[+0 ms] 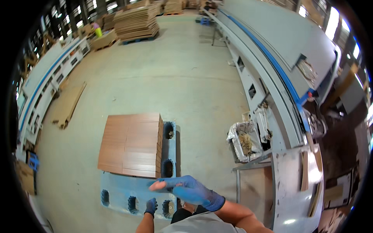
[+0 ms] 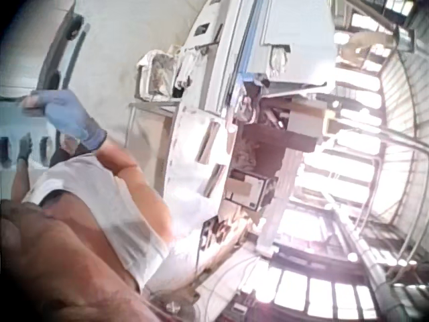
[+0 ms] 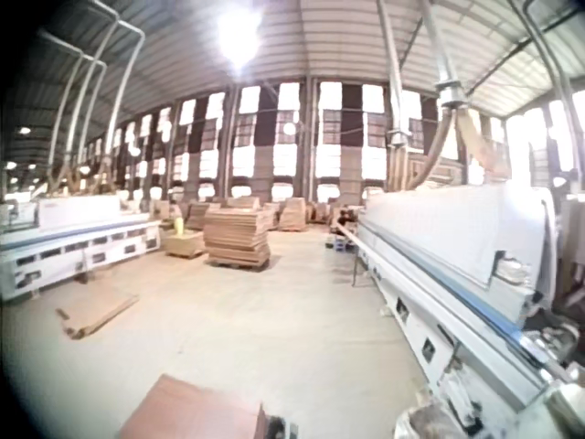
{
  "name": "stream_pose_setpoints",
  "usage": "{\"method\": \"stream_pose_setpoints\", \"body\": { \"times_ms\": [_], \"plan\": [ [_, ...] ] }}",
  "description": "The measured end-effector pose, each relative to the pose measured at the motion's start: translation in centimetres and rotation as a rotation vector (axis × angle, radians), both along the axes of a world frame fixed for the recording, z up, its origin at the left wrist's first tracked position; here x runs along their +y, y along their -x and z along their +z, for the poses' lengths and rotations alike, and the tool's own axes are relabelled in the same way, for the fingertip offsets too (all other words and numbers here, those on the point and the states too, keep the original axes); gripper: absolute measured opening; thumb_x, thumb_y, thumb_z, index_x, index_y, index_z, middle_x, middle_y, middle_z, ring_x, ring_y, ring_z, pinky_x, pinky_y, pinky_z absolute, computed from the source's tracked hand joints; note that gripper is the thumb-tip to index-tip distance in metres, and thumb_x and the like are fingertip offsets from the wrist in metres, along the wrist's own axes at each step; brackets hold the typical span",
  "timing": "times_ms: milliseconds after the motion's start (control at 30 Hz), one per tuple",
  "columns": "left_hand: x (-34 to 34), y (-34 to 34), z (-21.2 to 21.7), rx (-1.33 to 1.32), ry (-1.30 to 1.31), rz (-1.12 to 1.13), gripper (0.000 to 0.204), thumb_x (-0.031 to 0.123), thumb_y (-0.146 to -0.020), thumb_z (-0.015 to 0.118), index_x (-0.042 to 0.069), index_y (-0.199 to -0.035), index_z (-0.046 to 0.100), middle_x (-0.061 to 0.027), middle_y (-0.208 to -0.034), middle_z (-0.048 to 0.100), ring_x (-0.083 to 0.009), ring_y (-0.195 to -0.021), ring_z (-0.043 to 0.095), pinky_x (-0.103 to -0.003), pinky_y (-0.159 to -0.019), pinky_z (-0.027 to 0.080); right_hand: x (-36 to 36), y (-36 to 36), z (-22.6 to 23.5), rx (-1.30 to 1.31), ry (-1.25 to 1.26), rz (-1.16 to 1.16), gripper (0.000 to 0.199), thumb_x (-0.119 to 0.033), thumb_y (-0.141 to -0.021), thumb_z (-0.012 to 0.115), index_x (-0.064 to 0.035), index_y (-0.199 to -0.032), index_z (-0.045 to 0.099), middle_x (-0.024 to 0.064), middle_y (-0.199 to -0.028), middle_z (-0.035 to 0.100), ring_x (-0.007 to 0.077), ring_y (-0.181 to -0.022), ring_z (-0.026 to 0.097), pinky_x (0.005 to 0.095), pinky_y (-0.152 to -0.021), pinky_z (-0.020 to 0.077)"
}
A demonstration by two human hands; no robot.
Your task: The person collects wooden boards from a machine table, aligns them into bundles by hand, and carries and stacks the boards onto a pallet.
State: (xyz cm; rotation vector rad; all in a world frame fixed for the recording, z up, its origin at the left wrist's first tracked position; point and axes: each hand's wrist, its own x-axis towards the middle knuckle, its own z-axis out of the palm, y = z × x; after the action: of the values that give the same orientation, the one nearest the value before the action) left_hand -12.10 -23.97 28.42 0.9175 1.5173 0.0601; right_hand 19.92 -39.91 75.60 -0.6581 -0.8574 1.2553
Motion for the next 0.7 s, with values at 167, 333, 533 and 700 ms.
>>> {"method": "stream_pose_setpoints", "body": {
  "times_ms": [167, 333, 533, 700],
  "plan": [
    [2.5, -4.6, 4.8, -0.169, -0.024, 0.027, 0.016, 0.029, -0.092, 0.065, 0.014, -0.095, 0.065, -0.0007, -0.076, 0.056, -0.0192, -0.061, 0.056, -0.037, -0.052, 0.038, -7.3, 2.2, 13.6, 0.110, -0.481, -0.141, 0.024, -0.013, -0.101, 0.064, -0.0067, -0.122, 0.075, 0.0178, -0.119, 0.074, 0.0374, -0.118, 0.068, 0.0654, -0.106, 0.0469],
    [-4.2, -8.0, 7.5, -0.161, -0.006, 0.028, 0.016, 0.030, -0.093, 0.066, 0.014, -0.097, 0.065, -0.0004, -0.080, 0.057, -0.0200, -0.062, 0.055, -0.036, -0.054, 0.037, -14.6, 1.3, 13.8, -0.108, -1.040, 0.040, 0.060, -0.044, -0.096, 0.070, -0.0142, -0.147, 0.059, 0.0257, -0.149, 0.055, 0.0518, -0.130, 0.057, 0.0782, -0.107, 0.0363],
    [-18.0, -7.4, 6.2, -0.048, 0.097, -0.012, 0.020, 0.032, -0.095, 0.066, 0.013, -0.101, 0.068, -0.0088, -0.083, 0.066, -0.0299, -0.068, 0.065, -0.045, -0.060, 0.051, -26.9, -1.7, 15.2, -0.123, -0.998, -0.134, 0.050, -0.037, -0.102, 0.064, 0.0037, -0.131, 0.066, 0.0315, -0.134, 0.064, 0.0560, -0.122, 0.061, 0.0773, -0.094, 0.0449],
    [-25.3, -6.0, 4.6, -0.104, -0.452, -0.992, 0.019, 0.029, -0.094, 0.062, 0.011, -0.099, 0.068, -0.0192, -0.079, 0.068, -0.0423, -0.074, 0.069, -0.052, -0.064, 0.055, -33.8, -3.4, 14.3, -0.149, -1.153, -0.393, 0.035, -0.032, -0.105, 0.059, -0.0048, -0.124, 0.069, 0.0269, -0.115, 0.070, 0.0499, -0.105, 0.069, 0.0771, -0.082, 0.0508]
  ]
}}
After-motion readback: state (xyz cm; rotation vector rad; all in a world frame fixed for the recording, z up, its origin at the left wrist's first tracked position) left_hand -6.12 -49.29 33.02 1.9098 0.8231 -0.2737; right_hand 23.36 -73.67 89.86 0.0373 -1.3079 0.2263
